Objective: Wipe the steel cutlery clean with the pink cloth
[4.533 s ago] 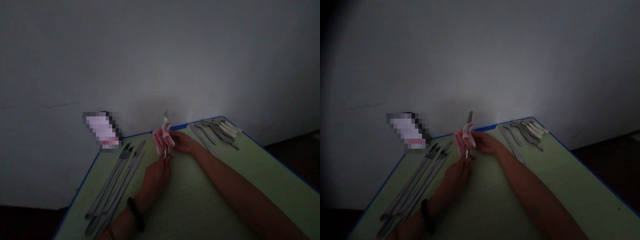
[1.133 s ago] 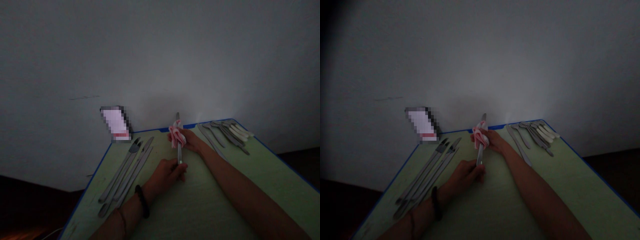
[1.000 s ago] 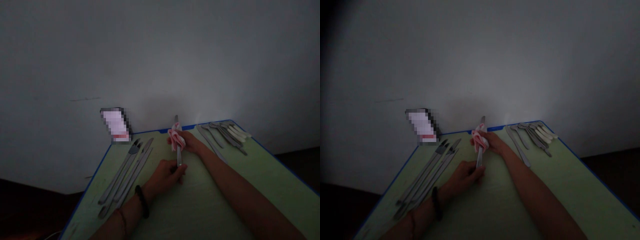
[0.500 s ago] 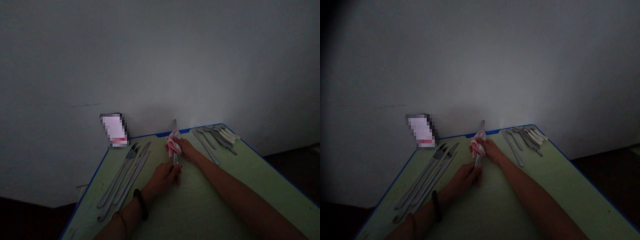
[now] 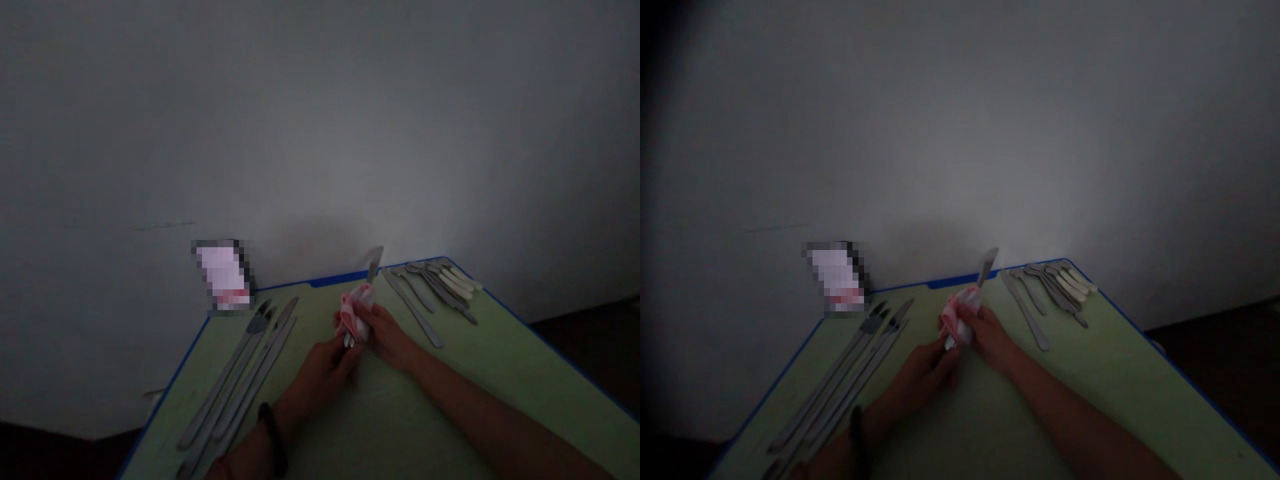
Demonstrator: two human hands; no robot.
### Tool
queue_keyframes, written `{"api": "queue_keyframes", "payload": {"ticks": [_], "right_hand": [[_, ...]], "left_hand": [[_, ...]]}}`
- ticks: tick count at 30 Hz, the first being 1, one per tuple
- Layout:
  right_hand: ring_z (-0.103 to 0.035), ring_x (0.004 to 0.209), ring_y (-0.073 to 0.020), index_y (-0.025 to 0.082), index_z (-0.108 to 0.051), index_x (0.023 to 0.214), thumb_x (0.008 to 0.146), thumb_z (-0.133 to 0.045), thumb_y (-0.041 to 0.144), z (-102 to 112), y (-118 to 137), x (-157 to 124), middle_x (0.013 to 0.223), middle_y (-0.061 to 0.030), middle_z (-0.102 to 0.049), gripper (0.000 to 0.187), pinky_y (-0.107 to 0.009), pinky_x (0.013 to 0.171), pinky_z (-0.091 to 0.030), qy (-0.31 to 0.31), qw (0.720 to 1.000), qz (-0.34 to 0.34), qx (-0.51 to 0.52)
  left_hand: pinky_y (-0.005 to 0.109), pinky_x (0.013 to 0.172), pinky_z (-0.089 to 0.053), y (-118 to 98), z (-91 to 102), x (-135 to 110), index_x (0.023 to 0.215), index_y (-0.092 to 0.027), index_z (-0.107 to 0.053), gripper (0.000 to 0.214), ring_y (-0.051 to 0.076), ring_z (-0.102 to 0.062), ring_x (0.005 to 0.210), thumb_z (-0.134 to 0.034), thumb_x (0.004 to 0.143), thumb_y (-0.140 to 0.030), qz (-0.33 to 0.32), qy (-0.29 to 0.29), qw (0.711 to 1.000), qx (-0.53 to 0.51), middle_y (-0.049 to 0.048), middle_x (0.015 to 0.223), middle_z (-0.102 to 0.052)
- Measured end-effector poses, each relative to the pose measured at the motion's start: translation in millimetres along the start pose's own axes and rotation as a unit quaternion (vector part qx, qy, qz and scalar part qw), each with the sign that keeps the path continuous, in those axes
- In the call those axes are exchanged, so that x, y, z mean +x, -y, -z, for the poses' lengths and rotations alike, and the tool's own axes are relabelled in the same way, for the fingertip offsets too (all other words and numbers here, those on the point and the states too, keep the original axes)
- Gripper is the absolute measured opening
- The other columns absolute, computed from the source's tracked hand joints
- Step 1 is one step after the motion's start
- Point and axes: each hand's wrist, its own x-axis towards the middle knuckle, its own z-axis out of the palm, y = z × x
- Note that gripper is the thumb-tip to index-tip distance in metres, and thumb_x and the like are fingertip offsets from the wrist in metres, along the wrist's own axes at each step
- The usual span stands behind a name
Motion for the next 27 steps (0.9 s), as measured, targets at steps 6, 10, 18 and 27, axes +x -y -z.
{"api": "queue_keyframes", "payload": {"ticks": [6,10,18,27], "right_hand": [[-0.061,0.065,-0.0152,0.015,-0.066,0.088,0.075,-0.062,0.047,3,-3,3,0.081,-0.0070,-0.068,0.035,-0.027,0.063,-0.047,-0.003,0.999,0.021,-0.040],[-0.062,0.084,-0.0182,0.020,-0.063,0.107,0.075,-0.065,0.044,8,-4,2,0.097,-0.0066,-0.067,0.040,-0.028,0.073,-0.046,0.009,0.987,0.036,-0.156],[-0.062,0.084,-0.0204,0.019,-0.066,0.102,0.075,-0.062,0.046,5,3,-1,0.094,-0.0065,-0.068,0.038,-0.030,0.072,-0.047,-0.005,0.967,0.036,-0.253],[-0.061,0.096,-0.0220,0.018,-0.064,0.108,0.074,-0.061,0.051,5,1,1,0.105,-0.0077,-0.066,0.048,-0.034,0.085,-0.046,0.014,0.975,0.028,-0.218]], "left_hand": [[0.023,0.057,-0.043,7,-0.6,2,0.085,-0.015,-0.054,0.039,0.013,-0.054,0.056,-0.027,0.094,-0.042,0.003,0.017,0.996,-0.092,0.0020,0.062,-0.062],[0.023,0.057,-0.042,5,-0.5,4,0.074,-0.017,-0.053,0.038,0.012,-0.053,0.052,-0.028,0.094,-0.037,0.033,-0.035,0.999,-0.026,0.0014,0.059,-0.060],[0.022,0.059,-0.040,-4,4.1,1,0.067,-0.017,-0.053,0.031,0.012,-0.055,0.058,-0.039,0.089,-0.033,0.010,-0.015,1.000,-0.004,-0.0004,0.060,-0.058],[0.022,0.054,-0.037,-1,1.2,4,0.063,-0.018,-0.051,0.042,0.011,-0.050,0.049,-0.033,0.091,-0.042,0.033,-0.055,0.998,0.023,-0.0022,0.052,-0.053]]}}
